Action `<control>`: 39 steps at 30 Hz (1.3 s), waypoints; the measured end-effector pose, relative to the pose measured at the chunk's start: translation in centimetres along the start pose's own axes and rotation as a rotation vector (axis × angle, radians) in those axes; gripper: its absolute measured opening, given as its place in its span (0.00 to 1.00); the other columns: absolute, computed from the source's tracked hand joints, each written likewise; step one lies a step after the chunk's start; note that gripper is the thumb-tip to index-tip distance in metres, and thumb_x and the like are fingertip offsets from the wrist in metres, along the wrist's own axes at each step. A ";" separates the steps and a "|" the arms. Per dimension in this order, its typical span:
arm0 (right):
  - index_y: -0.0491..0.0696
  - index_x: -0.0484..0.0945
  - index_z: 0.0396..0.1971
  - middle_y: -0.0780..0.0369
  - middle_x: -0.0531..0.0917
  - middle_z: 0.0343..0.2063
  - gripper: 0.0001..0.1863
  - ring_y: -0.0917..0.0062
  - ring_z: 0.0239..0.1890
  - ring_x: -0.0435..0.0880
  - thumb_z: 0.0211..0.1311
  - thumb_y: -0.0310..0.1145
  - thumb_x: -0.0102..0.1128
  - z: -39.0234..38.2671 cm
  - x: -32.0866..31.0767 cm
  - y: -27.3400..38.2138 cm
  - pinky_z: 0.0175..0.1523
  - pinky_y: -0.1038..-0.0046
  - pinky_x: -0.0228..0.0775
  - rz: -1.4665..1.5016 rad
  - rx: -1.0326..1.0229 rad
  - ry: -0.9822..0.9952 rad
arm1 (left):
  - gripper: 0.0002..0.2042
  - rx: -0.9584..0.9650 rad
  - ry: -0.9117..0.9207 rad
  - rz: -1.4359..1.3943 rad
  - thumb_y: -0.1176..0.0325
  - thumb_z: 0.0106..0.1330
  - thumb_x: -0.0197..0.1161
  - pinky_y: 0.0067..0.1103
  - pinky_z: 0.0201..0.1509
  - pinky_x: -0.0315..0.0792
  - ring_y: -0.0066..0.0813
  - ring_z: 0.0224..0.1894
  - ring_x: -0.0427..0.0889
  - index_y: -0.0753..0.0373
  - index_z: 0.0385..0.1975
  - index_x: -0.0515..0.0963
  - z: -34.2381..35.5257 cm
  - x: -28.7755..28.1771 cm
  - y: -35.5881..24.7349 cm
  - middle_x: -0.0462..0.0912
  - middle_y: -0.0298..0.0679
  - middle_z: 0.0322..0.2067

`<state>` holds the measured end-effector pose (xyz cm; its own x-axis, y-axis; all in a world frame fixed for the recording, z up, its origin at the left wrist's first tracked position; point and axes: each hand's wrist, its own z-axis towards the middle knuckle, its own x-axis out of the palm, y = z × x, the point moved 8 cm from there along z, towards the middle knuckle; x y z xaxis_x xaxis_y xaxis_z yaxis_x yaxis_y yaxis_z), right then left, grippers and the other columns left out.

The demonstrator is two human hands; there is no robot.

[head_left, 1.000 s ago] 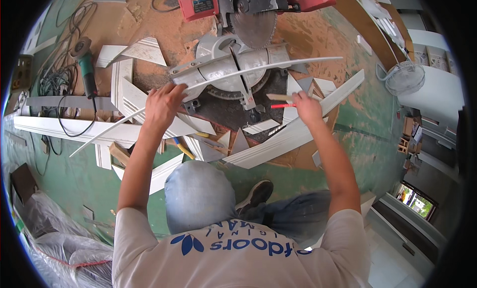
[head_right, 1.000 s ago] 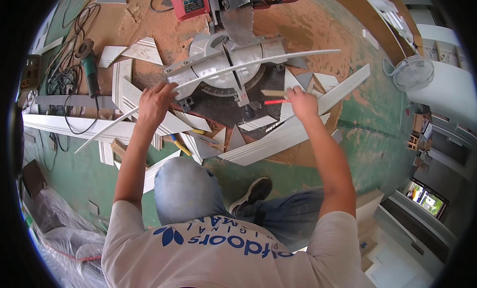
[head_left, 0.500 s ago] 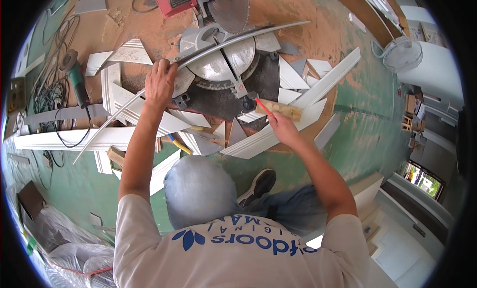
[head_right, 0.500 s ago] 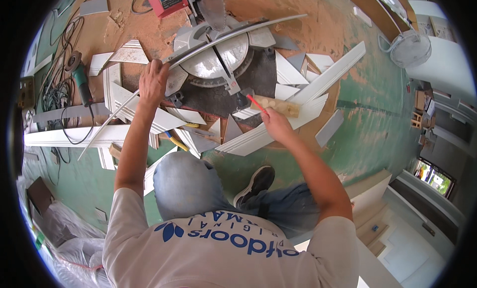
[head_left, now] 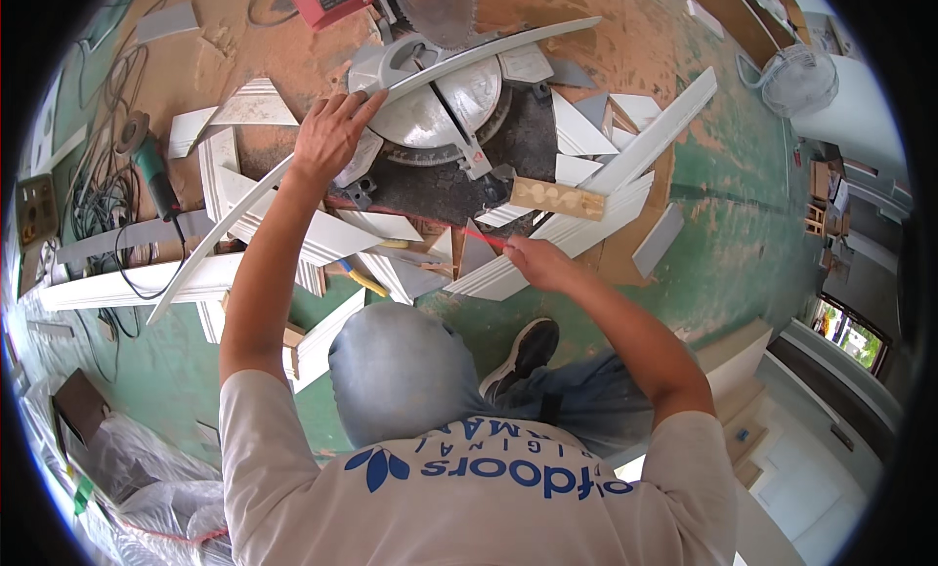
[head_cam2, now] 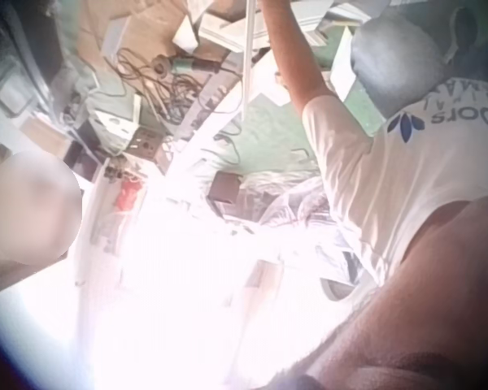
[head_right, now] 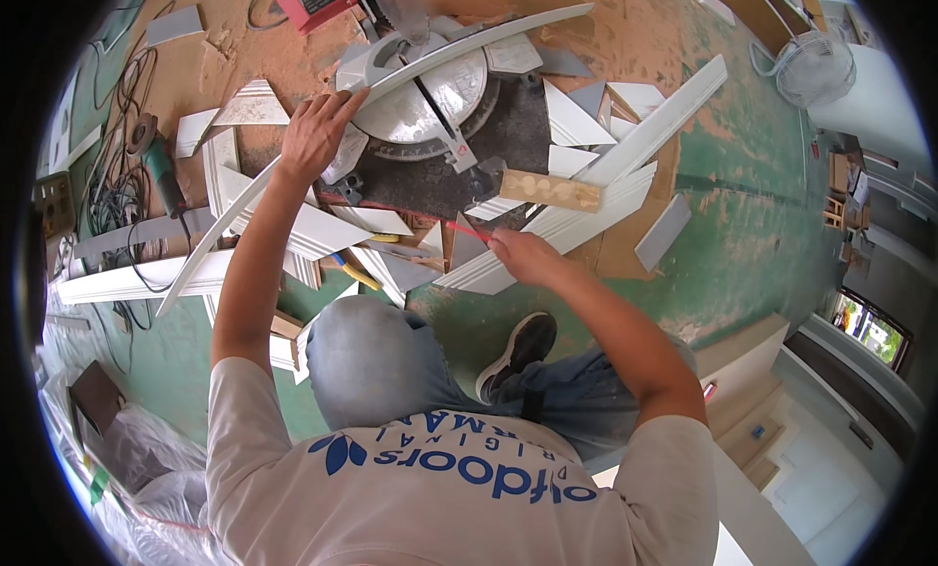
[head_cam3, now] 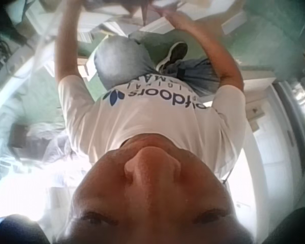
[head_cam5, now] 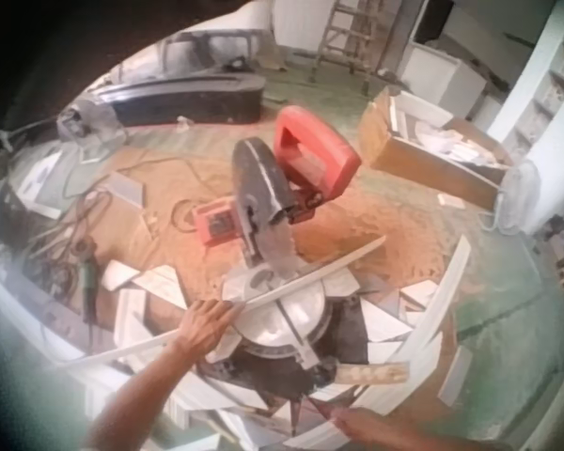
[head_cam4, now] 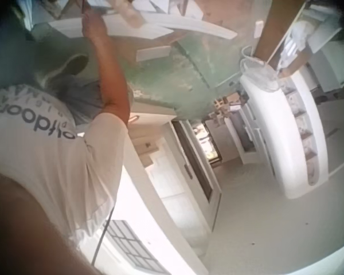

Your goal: Measure and cut baseboard trim using a miter saw.

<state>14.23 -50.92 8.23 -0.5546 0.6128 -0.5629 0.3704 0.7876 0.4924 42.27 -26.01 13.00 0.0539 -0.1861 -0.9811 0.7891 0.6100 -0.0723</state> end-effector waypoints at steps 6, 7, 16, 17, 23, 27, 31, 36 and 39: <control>0.44 0.80 0.38 0.48 0.84 0.37 0.18 0.51 0.45 0.83 0.74 0.44 0.52 -1.0 5.9 -0.2 0.52 0.53 0.72 -0.062 -0.120 0.391 | 0.32 0.050 -0.035 -0.080 0.76 0.61 0.58 0.33 0.61 0.74 0.38 0.52 0.79 0.53 0.70 0.69 0.2 0.0 0.3 0.80 0.37 0.52; 0.44 0.81 0.37 0.49 0.84 0.37 0.18 0.51 0.45 0.83 0.73 0.46 0.53 -0.4 4.5 -0.1 0.52 0.53 0.72 -0.047 -0.155 0.222 | 0.33 0.061 -0.052 -0.108 0.76 0.60 0.59 0.33 0.61 0.74 0.38 0.51 0.79 0.54 0.70 0.70 0.2 -0.2 0.2 0.80 0.38 0.51; 0.40 0.75 0.53 0.53 0.85 0.44 0.23 0.64 0.42 0.87 0.73 0.45 0.62 8.4 -4.3 -4.5 0.48 0.67 0.80 0.465 -0.006 -0.368 | 0.27 0.017 -0.022 -0.305 0.75 0.66 0.59 0.33 0.59 0.75 0.43 0.52 0.79 0.56 0.67 0.72 0.5 0.6 1.6 0.82 0.41 0.48; 0.41 0.75 0.53 0.56 0.85 0.44 0.23 0.68 0.41 0.87 0.72 0.45 0.64 9.5 -2.9 -4.0 0.47 0.70 0.80 0.708 0.064 -0.192 | 0.27 0.008 -0.009 -0.299 0.75 0.66 0.59 0.33 0.59 0.75 0.43 0.52 0.79 0.56 0.67 0.72 0.0 0.8 2.0 0.82 0.41 0.48; 0.46 0.78 0.50 0.64 0.84 0.36 0.18 0.78 0.35 0.87 0.67 0.40 0.68 13.3 0.7 -3.2 0.40 0.76 0.80 1.107 0.228 0.203 | 0.24 -0.027 -0.030 -0.358 0.72 0.68 0.62 0.38 0.61 0.73 0.48 0.53 0.76 0.57 0.65 0.73 0.5 1.8 2.9 0.79 0.44 0.51; 0.43 0.79 0.41 0.54 0.87 0.34 0.15 0.64 0.33 0.88 0.65 0.40 0.66 13.8 0.0 -3.3 0.38 0.65 0.79 0.647 0.204 -0.006 | 0.23 -0.039 -0.017 -0.391 0.72 0.68 0.61 0.39 0.62 0.72 0.50 0.53 0.75 0.58 0.65 0.73 0.8 1.9 2.6 0.78 0.45 0.53; 0.40 0.76 0.46 0.41 0.84 0.40 0.22 0.45 0.42 0.85 0.64 0.44 0.65 11.1 -1.8 2.0 0.50 0.52 0.76 0.014 0.234 -0.393 | 0.23 -0.064 0.014 -0.392 0.73 0.68 0.62 0.39 0.63 0.72 0.51 0.53 0.75 0.58 0.64 0.74 0.0 2.0 3.4 0.77 0.45 0.54; 0.39 0.76 0.52 0.54 0.86 0.45 0.21 0.68 0.44 0.89 0.73 0.42 0.61 11.4 -0.7 -2.1 0.48 0.68 0.80 1.029 0.241 0.058 | 0.23 -0.075 0.036 -0.398 0.73 0.68 0.62 0.38 0.63 0.72 0.49 0.54 0.75 0.58 0.64 0.74 0.4 2.4 3.3 0.77 0.44 0.54; 0.40 0.77 0.57 0.60 0.87 0.44 0.20 0.76 0.44 0.88 0.75 0.39 0.60 11.8 -2.2 -2.9 0.48 0.74 0.80 0.865 0.184 0.145 | 0.23 -0.087 0.057 -0.394 0.73 0.68 0.62 0.37 0.64 0.72 0.48 0.55 0.75 0.58 0.64 0.74 0.7 2.2 3.0 0.77 0.43 0.54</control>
<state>23.17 -53.78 0.14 -0.1097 0.9926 0.0513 0.8091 0.0592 0.5847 45.12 -25.11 10.77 -0.2782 -0.3771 -0.8834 0.6876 0.5640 -0.4573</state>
